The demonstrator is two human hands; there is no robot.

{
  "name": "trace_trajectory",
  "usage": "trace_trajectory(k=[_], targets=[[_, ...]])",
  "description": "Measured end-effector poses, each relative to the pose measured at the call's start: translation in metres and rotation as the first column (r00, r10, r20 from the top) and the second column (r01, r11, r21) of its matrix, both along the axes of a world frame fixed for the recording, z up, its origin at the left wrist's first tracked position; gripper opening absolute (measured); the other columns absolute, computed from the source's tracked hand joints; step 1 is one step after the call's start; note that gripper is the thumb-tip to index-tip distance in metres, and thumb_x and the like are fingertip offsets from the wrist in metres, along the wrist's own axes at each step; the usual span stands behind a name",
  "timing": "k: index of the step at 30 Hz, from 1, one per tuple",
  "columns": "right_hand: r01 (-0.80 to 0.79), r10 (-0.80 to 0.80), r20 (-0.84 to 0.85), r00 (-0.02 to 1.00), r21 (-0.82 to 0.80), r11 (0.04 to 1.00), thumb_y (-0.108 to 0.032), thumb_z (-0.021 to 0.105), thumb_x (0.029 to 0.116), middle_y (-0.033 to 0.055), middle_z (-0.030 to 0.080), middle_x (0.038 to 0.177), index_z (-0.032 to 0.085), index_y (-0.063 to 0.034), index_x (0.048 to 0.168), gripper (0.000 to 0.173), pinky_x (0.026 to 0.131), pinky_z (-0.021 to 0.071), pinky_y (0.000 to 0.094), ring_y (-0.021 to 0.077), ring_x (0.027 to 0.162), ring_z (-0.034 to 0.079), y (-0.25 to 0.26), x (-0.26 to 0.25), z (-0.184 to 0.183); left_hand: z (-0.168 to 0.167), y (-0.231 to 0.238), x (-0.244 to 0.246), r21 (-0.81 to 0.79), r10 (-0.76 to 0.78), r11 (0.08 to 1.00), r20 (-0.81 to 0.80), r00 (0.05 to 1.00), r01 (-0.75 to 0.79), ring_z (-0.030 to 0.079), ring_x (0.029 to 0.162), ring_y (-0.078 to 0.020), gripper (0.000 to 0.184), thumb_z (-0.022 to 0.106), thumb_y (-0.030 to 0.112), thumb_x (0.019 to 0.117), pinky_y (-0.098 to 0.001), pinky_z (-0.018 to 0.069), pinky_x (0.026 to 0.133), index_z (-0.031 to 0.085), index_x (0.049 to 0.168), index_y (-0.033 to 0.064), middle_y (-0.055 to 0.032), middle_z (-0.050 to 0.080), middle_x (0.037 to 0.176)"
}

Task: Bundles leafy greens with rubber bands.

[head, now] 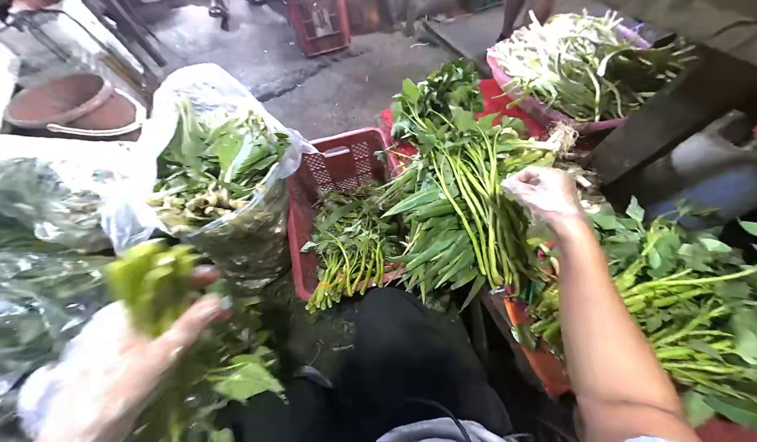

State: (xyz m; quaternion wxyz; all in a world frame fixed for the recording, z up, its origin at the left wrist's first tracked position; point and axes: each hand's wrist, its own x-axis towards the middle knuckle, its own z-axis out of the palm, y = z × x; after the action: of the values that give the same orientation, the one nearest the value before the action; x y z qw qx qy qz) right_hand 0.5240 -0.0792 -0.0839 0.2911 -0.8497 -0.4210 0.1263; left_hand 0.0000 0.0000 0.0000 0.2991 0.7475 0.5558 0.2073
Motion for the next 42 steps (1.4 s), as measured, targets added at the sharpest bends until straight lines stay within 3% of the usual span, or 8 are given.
trace_trajectory(k=[12,16,21,26,31,34,39,42], targets=[[-0.569,0.735,-0.565,0.376,0.485,0.664,0.001,0.072,0.0882,-0.0025,0.067,0.073,0.069,-0.0017,0.086,0.005,0.065,0.0556,0.02,0.0009,0.066,0.063,0.074,-0.262,0.027,-0.015,0.008,0.064,-0.236,-0.088,0.966,0.081,0.993,0.105,0.065,0.083,-0.0068,0.047,0.077,0.034,0.0864,-0.0313,0.0553,0.078,0.064,0.125,0.0114,-0.0011,0.069,0.098],[-0.368,0.662,-0.749,-0.006,0.617,0.695,-0.009,0.051,0.0959,-0.0066,0.064,0.071,0.063,-0.0134,0.074,0.026,0.07,0.0522,0.02,0.0014,0.071,0.061,0.073,-0.266,0.017,-0.023,0.01,0.042,-0.233,0.017,0.972,0.216,0.976,0.034,0.064,0.072,-0.0019,0.039,0.07,0.022,0.0902,-0.0217,0.0543,0.067,0.062,0.128,0.0129,0.0051,0.07,0.086],[0.179,0.637,-0.442,-0.632,0.716,0.675,-0.022,0.055,0.0959,-0.003,0.067,0.072,0.072,-0.0154,0.084,0.023,0.084,0.0585,0.0348,0.0118,0.073,0.069,0.061,-0.266,-0.003,-0.031,0.01,0.036,-0.202,0.08,0.979,0.213,0.974,-0.036,0.061,0.068,-0.0002,0.036,0.069,0.018,0.0899,-0.0202,0.0521,0.064,0.064,0.125,0.0135,0.0066,0.068,0.086],[-0.073,0.689,-0.615,-0.382,0.764,0.641,0.0,0.051,0.0944,-0.0009,0.074,0.119,0.046,-0.0362,0.145,0.062,0.057,0.0573,0.0217,0.0078,0.06,0.066,0.061,-0.259,-0.007,-0.031,0.002,0.042,-0.136,-0.01,0.99,0.114,0.993,0.025,0.066,0.081,-0.0036,0.037,0.069,0.028,0.0912,-0.0274,0.0558,0.077,0.067,0.124,0.0126,0.003,0.071,0.096],[-0.46,0.747,-0.64,0.179,0.617,0.639,0.0,0.082,0.0672,0.0015,0.063,0.123,0.043,-0.0136,0.145,0.088,0.063,0.0601,0.0258,0.0079,0.078,0.067,0.063,-0.266,0.03,-0.023,0.003,0.047,-0.107,-0.178,0.982,-0.216,0.96,0.158,0.066,0.104,-0.032,0.039,0.069,0.035,0.0958,-0.0572,0.0481,0.094,0.069,0.12,0.0045,-0.0179,0.071,0.108],[-0.704,0.88,-0.382,0.281,0.541,0.46,-0.016,0.087,0.0723,0.0098,0.064,0.116,0.062,-0.002,0.124,0.059,0.084,0.0559,0.0306,0.0126,0.098,0.064,0.069,-0.28,0.042,-0.021,0.003,0.057,-0.186,-0.238,0.965,-0.31,0.92,0.186,0.064,0.112,-0.0335,0.042,0.07,0.035,0.094,-0.0581,0.0461,0.098,0.067,0.124,0.0055,-0.0181,0.069,0.115],[-0.647,0.671,-0.698,0.251,0.394,0.653,-0.002,0.077,0.0828,0.0054,0.06,0.091,0.04,-0.0067,0.137,0.066,0.051,0.0572,0.0271,0.0114,0.056,0.061,0.066,-0.29,0.033,-0.023,0.003,0.052,-0.053,0.04,0.997,-0.219,0.975,-0.053,0.066,0.105,-0.0352,0.041,0.073,0.027,0.0919,-0.0582,0.0491,0.093,0.065,0.125,0.0042,-0.02,0.069,0.109],[-0.802,0.84,-0.454,0.298,0.358,0.478,-0.007,0.075,0.0883,0.016,0.063,0.094,0.056,0.0115,0.117,0.039,0.071,0.0589,0.037,0.0213,0.075,0.066,0.04,-0.299,0.014,-0.027,0.009,0.042,0.096,0.243,0.967,-0.091,0.966,-0.234,0.067,0.105,-0.0375,0.051,0.072,0.03,0.0935,-0.06,0.0497,0.094,0.058,0.134,0.0032,-0.023,0.069,0.112]])
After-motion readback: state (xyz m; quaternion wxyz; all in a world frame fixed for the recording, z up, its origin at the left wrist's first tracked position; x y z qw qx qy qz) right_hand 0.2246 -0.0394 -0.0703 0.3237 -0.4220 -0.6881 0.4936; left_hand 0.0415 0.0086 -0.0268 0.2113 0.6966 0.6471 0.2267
